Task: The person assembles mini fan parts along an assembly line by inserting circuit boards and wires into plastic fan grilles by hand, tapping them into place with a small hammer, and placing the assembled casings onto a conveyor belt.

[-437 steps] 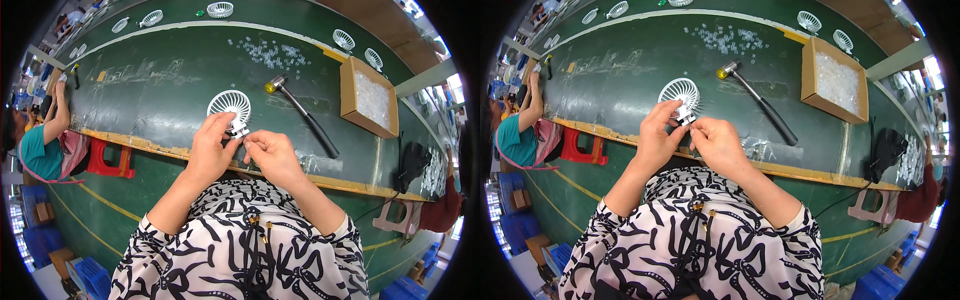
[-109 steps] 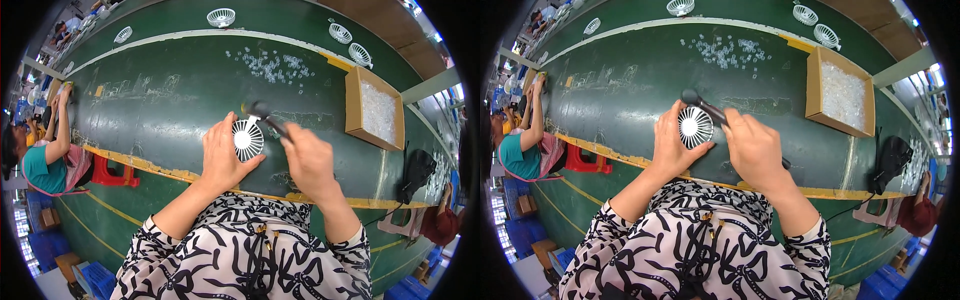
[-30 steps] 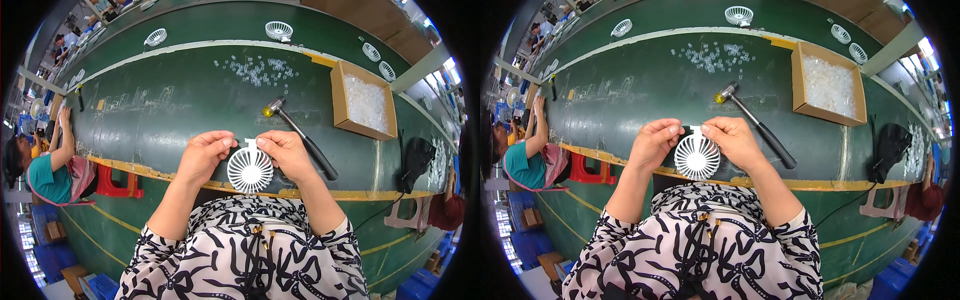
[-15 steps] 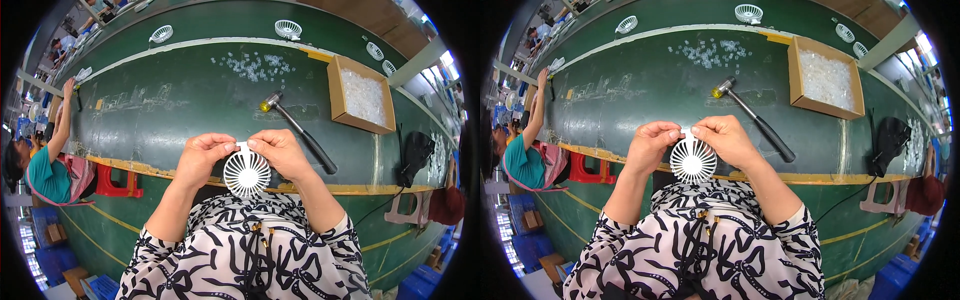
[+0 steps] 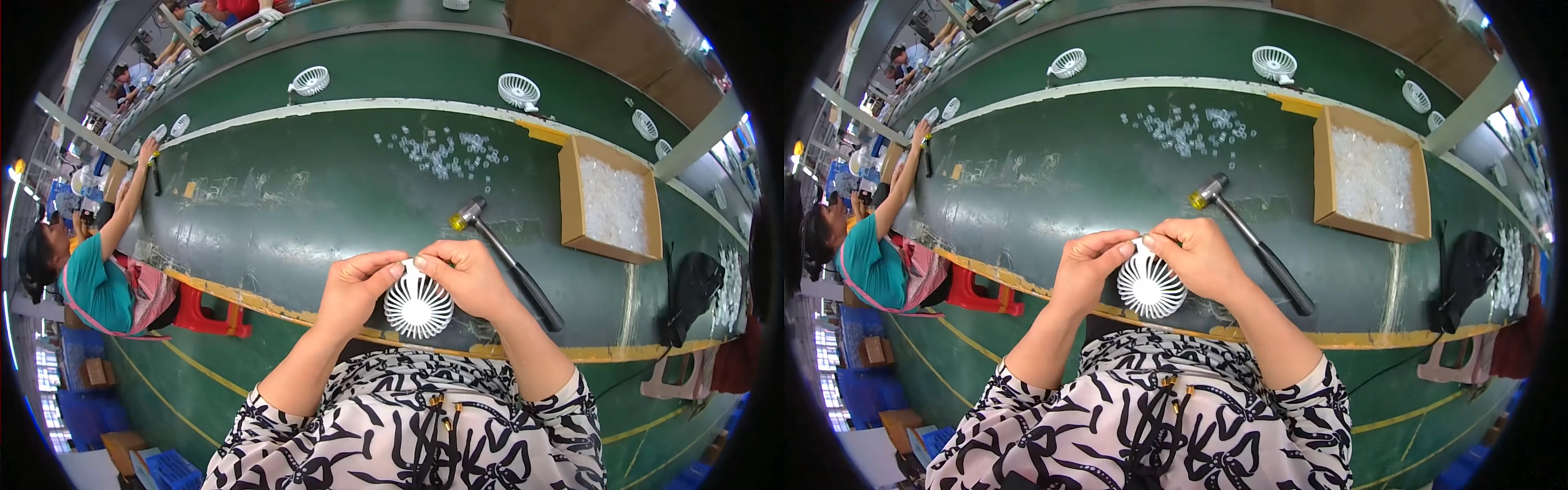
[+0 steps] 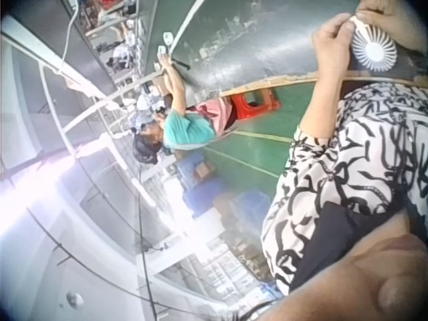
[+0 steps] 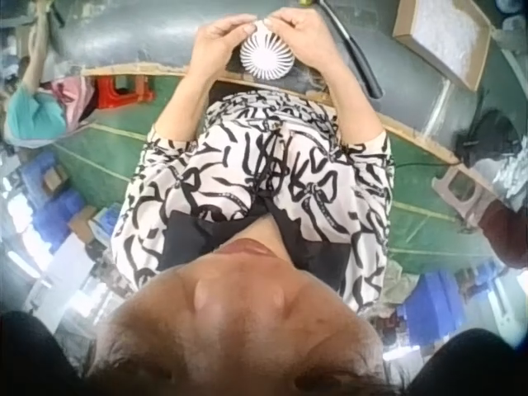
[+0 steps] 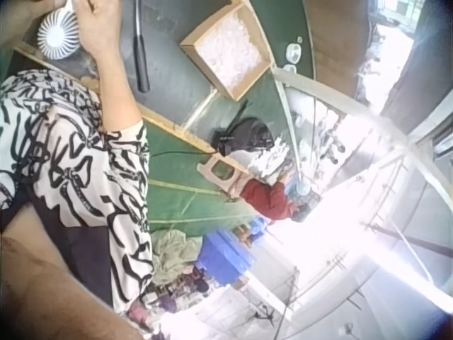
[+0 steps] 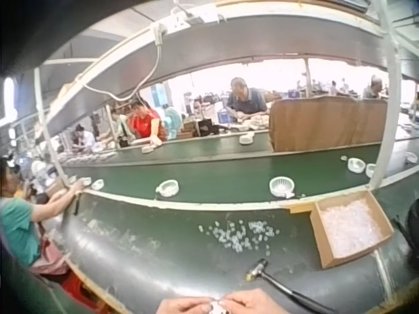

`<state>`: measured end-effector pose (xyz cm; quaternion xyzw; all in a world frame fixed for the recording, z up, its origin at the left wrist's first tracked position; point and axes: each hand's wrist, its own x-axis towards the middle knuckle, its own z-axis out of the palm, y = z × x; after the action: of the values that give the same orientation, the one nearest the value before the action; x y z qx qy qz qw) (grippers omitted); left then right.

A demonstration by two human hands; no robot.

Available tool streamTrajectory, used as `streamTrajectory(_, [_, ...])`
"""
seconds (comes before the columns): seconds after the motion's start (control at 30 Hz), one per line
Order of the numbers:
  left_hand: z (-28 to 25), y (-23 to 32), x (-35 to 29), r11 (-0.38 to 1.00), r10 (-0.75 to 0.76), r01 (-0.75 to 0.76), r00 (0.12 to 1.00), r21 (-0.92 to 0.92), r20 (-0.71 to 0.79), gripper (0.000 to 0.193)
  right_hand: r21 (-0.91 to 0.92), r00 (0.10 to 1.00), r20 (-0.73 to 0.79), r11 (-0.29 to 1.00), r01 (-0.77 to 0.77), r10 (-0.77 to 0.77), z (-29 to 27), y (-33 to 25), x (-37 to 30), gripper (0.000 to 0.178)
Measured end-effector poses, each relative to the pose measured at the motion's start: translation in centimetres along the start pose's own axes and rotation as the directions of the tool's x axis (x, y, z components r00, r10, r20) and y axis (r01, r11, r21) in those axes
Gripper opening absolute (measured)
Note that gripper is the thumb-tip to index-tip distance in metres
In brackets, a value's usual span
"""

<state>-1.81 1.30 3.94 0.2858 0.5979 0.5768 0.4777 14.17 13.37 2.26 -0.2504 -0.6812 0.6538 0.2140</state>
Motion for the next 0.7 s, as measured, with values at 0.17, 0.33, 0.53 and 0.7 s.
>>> streamTrajectory(0.17, [-1.3, 0.1, 2.0, 0.949, -0.223, 0.231, 0.973, -0.214, 0.063, 0.017, 0.094, 0.999, 0.035, 0.995, -0.021, 0.017, 0.2, -0.2, 2.8, 0.025])
streamTrajectory(0.33, [-2.7, 3.1, 5.5, 0.990, -0.092, 0.090, 0.996, -0.107, -0.014, 0.011, 0.004, 0.986, -0.162, 0.999, 0.044, -0.043, 0.0, 2.5, 4.0, 0.030])
streamTrajectory(0.53, [-2.9, 9.7, 13.7, 0.924, 0.264, -0.256, 0.964, 0.283, 0.008, 0.014, -0.381, 0.868, -0.141, 0.835, 0.397, -0.477, 0.4, 3.2, 4.4, 0.013])
streamTrajectory(0.7, [1.2, 10.1, 24.1, 0.460, 0.537, -0.424, 0.833, 0.780, 0.136, 0.020, -0.325, 0.904, -0.091, 0.870, 0.370, -0.418, 0.4, 3.5, 4.3, 0.013])
